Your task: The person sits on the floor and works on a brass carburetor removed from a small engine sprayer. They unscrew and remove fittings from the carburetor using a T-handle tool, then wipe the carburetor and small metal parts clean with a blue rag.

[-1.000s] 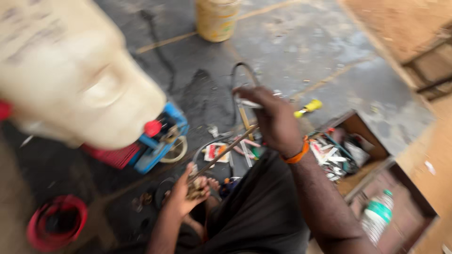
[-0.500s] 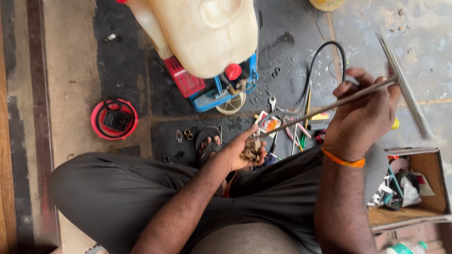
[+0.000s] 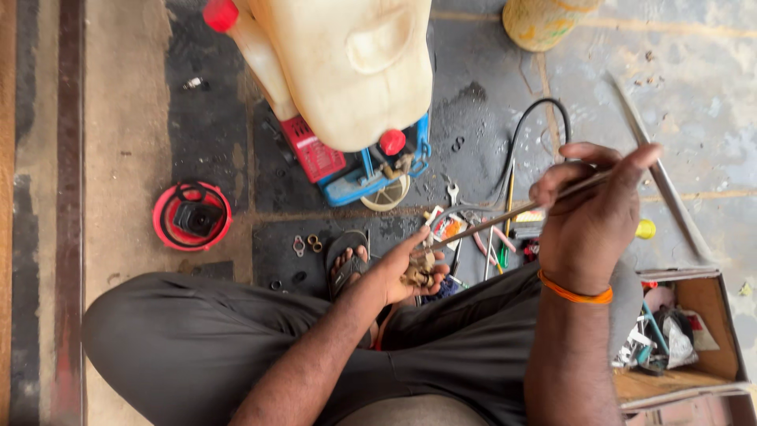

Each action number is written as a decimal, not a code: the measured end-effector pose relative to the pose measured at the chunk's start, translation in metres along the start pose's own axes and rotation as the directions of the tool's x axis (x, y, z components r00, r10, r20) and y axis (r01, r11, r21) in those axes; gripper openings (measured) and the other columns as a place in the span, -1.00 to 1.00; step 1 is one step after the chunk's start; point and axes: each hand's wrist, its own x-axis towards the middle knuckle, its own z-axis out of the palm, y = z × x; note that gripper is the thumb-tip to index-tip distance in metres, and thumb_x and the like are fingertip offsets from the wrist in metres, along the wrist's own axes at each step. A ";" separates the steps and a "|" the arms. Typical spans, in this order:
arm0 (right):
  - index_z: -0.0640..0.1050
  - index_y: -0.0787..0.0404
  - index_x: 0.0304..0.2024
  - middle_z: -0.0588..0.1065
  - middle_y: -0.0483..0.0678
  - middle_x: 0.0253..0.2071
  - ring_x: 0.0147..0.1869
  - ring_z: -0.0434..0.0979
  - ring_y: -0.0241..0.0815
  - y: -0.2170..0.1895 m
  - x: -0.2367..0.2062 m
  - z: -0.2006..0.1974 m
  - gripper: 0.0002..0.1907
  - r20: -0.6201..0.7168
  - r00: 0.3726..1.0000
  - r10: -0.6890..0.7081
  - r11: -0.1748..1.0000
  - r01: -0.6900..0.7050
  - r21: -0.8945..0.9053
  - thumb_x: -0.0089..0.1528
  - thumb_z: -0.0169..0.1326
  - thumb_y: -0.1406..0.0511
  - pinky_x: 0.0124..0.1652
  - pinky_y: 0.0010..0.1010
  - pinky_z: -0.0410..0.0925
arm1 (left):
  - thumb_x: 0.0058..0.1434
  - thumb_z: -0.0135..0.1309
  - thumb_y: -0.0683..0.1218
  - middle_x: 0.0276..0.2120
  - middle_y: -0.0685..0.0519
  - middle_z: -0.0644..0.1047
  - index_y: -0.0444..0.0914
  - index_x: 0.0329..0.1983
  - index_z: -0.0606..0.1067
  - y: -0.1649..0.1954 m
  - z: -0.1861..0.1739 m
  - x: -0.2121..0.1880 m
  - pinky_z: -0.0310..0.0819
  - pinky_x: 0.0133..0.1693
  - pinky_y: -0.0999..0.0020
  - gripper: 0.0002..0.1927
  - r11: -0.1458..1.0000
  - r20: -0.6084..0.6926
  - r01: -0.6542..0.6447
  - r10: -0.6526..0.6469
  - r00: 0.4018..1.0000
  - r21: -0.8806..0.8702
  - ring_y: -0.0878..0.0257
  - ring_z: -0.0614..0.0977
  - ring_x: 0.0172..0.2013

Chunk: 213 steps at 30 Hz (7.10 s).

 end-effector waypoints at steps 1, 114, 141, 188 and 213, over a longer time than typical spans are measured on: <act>0.51 0.32 -0.10 0.40 -0.07 -0.57 -0.53 0.29 -0.29 -0.002 0.001 -0.004 -0.25 0.044 0.998 0.051 0.995 -0.055 0.079 0.53 -0.20 -0.24 -0.35 -0.38 0.29 | 0.20 0.11 0.42 -0.32 -0.14 0.62 -0.32 -0.05 0.52 -0.001 0.001 -0.001 0.62 -0.30 0.14 -0.28 1.000 0.016 0.006 -0.006 1.000 0.010 0.10 0.64 -0.40; 0.22 0.33 0.47 0.29 0.20 0.40 0.46 0.30 0.06 -0.077 0.017 -0.053 -0.44 0.298 0.948 -0.114 0.633 0.300 -0.714 0.55 -0.18 0.11 0.42 -0.15 0.16 | 0.22 0.12 0.41 -0.38 -0.09 0.63 -0.26 -0.23 0.57 -0.005 0.019 -0.006 0.61 -0.29 0.12 -0.37 0.998 -0.038 -0.053 0.054 0.998 0.025 0.09 0.66 -0.40; 0.47 0.37 0.13 0.44 -0.05 -0.22 -0.15 0.43 -0.26 -0.007 0.003 0.001 -0.53 0.041 0.997 -0.072 0.993 0.067 0.095 0.64 -0.12 0.05 -0.01 -0.40 0.35 | 0.19 0.11 0.43 -0.34 -0.09 0.62 -0.34 -0.10 0.60 0.012 0.004 -0.017 0.62 -0.23 0.09 -0.28 0.982 0.002 -0.167 0.167 0.986 -0.083 0.08 0.66 -0.34; 0.33 0.42 0.28 0.52 0.09 -0.12 -0.16 0.47 -0.22 -0.013 0.001 0.030 -0.54 -0.042 0.996 -0.077 0.975 0.084 0.207 0.58 -0.02 0.13 -0.03 -0.41 0.42 | 0.18 0.12 0.43 -0.30 -0.11 0.62 -0.31 -0.06 0.55 0.007 0.008 -0.025 0.64 -0.20 0.10 -0.28 0.991 -0.066 -0.121 0.118 0.991 -0.054 0.07 0.66 -0.29; 0.49 0.23 -0.08 0.24 -0.18 -0.59 -0.59 0.05 -0.39 0.000 0.003 -0.018 -0.50 0.063 0.988 0.142 0.919 -0.155 0.361 0.62 -0.20 -0.03 -0.43 -0.50 0.03 | 0.27 0.07 0.40 -0.30 -0.11 0.63 -0.33 -0.07 0.57 -0.008 0.010 -0.014 0.65 -0.22 0.10 -0.31 0.997 0.144 -0.027 0.036 0.989 -0.066 0.05 0.67 -0.35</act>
